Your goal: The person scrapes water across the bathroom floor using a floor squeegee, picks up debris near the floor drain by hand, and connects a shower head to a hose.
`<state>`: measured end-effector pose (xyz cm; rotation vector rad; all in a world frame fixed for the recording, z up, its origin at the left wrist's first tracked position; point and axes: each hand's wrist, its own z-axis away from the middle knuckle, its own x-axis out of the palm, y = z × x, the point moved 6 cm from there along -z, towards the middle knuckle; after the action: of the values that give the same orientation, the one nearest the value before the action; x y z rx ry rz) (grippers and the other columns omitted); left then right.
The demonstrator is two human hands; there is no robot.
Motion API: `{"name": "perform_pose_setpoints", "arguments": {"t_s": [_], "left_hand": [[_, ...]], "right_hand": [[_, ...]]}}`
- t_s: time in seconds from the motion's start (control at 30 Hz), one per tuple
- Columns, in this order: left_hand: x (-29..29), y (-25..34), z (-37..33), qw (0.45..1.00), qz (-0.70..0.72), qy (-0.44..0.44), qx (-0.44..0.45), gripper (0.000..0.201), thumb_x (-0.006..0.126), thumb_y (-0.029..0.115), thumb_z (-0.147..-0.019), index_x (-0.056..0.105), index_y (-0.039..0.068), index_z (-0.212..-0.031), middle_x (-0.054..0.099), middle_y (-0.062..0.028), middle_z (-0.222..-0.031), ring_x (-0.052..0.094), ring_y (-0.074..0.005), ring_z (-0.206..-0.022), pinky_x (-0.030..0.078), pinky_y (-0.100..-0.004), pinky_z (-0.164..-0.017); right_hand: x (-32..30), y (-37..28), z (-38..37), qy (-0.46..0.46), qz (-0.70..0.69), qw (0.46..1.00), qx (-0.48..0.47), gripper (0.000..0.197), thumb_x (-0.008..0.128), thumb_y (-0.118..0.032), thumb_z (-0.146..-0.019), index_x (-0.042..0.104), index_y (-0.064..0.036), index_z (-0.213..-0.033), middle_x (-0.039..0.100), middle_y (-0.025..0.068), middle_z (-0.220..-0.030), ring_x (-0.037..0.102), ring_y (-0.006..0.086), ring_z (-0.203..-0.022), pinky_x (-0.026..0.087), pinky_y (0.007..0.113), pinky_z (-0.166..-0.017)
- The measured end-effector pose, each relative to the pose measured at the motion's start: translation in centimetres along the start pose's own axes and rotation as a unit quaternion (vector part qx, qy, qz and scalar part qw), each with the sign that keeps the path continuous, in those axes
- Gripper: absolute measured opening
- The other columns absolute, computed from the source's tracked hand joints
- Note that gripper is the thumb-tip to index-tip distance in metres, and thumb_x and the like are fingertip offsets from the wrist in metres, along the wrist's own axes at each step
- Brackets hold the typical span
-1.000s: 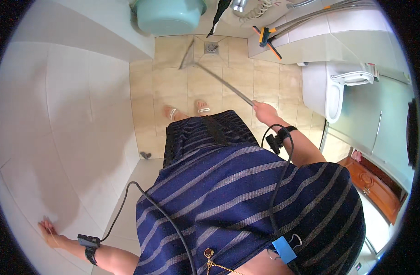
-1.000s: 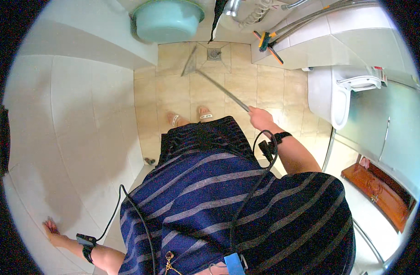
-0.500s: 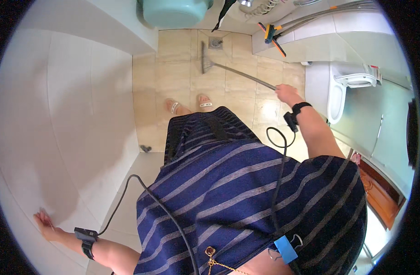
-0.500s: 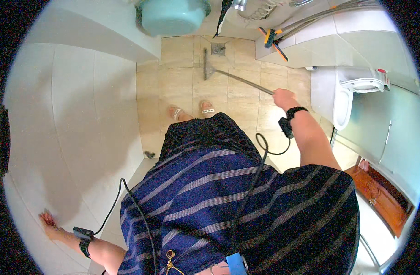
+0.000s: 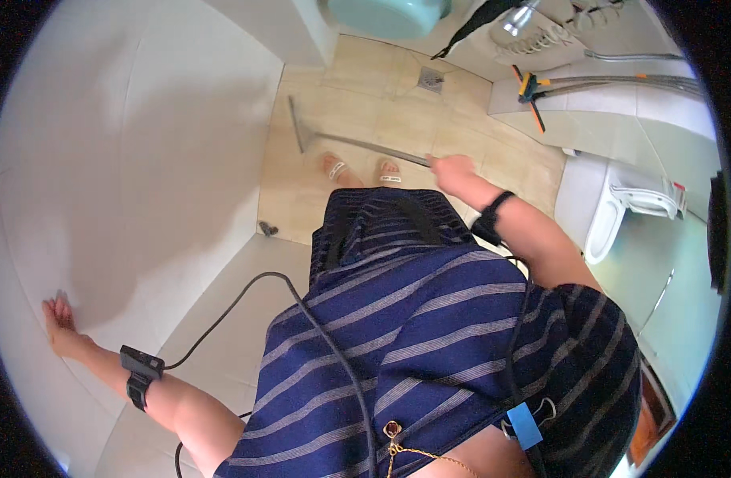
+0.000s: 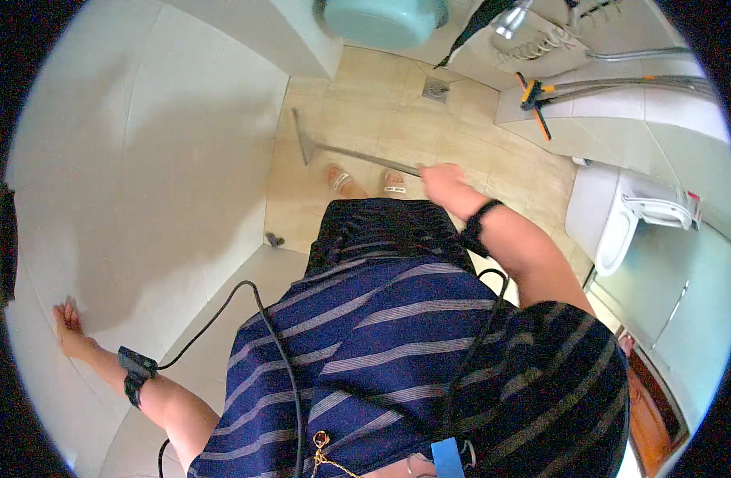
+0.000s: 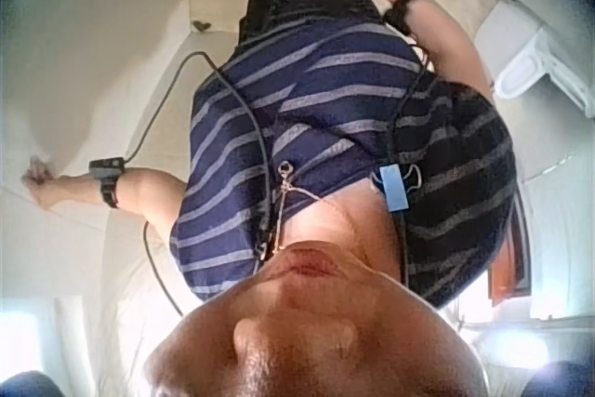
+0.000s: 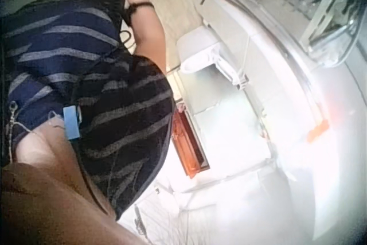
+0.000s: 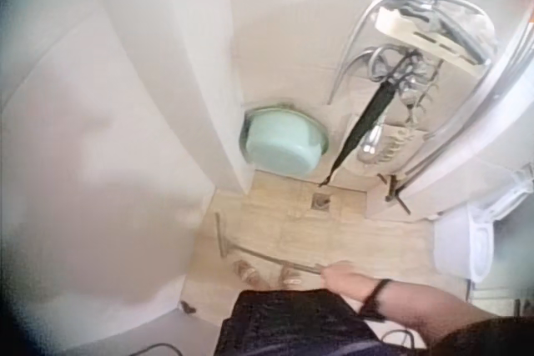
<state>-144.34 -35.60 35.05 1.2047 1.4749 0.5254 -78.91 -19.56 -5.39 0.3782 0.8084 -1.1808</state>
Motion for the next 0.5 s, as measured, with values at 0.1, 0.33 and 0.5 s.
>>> {"name": "perform_pose_setpoints", "arguments": {"t_s": [0.1,0.33,0.5], "left_hand": [[-0.4,-0.8,0.0,1.0,-0.005,0.006,-0.01,0.039,0.058,0.022,-0.081,0.055,-0.007,-0.106,0.061,-0.0137,-0.094,0.059,-0.0194,-0.087,0.044,-0.0251,-0.075],[-1.0,-0.6,0.1,1.0,-0.012,0.013,0.007,0.037,0.056,0.022,-0.081,0.056,-0.007,-0.104,0.061,-0.0141,-0.093,0.059,-0.0196,-0.086,0.044,-0.0258,-0.074],[-0.7,-0.5,-0.3,1.0,-0.016,0.009,0.011,0.036,0.055,0.021,-0.082,0.055,-0.007,-0.105,0.061,-0.0156,-0.094,0.059,-0.0226,-0.089,0.044,-0.0265,-0.075]], "right_hand": [[0.0,-6.6,-5.4,-0.026,0.049,0.997,-0.06,0.024,0.047,-0.012,-0.077,0.063,-0.0074,-0.095,0.063,0.0148,-0.088,0.062,0.0287,-0.082,0.049,0.04,-0.065],[4.0,2.6,-7.0,-0.029,0.076,0.996,0.039,0.021,0.049,-0.016,-0.074,0.062,-0.0102,-0.09,0.063,0.0128,-0.083,0.062,0.0298,-0.08,0.048,0.042,-0.063],[4.4,12.8,1.3,-0.025,-0.033,0.987,0.154,0.021,0.046,-0.023,-0.08,0.06,-0.0096,-0.09,0.061,0.0134,-0.091,0.058,0.0296,-0.088,0.046,0.042,-0.075]]}}
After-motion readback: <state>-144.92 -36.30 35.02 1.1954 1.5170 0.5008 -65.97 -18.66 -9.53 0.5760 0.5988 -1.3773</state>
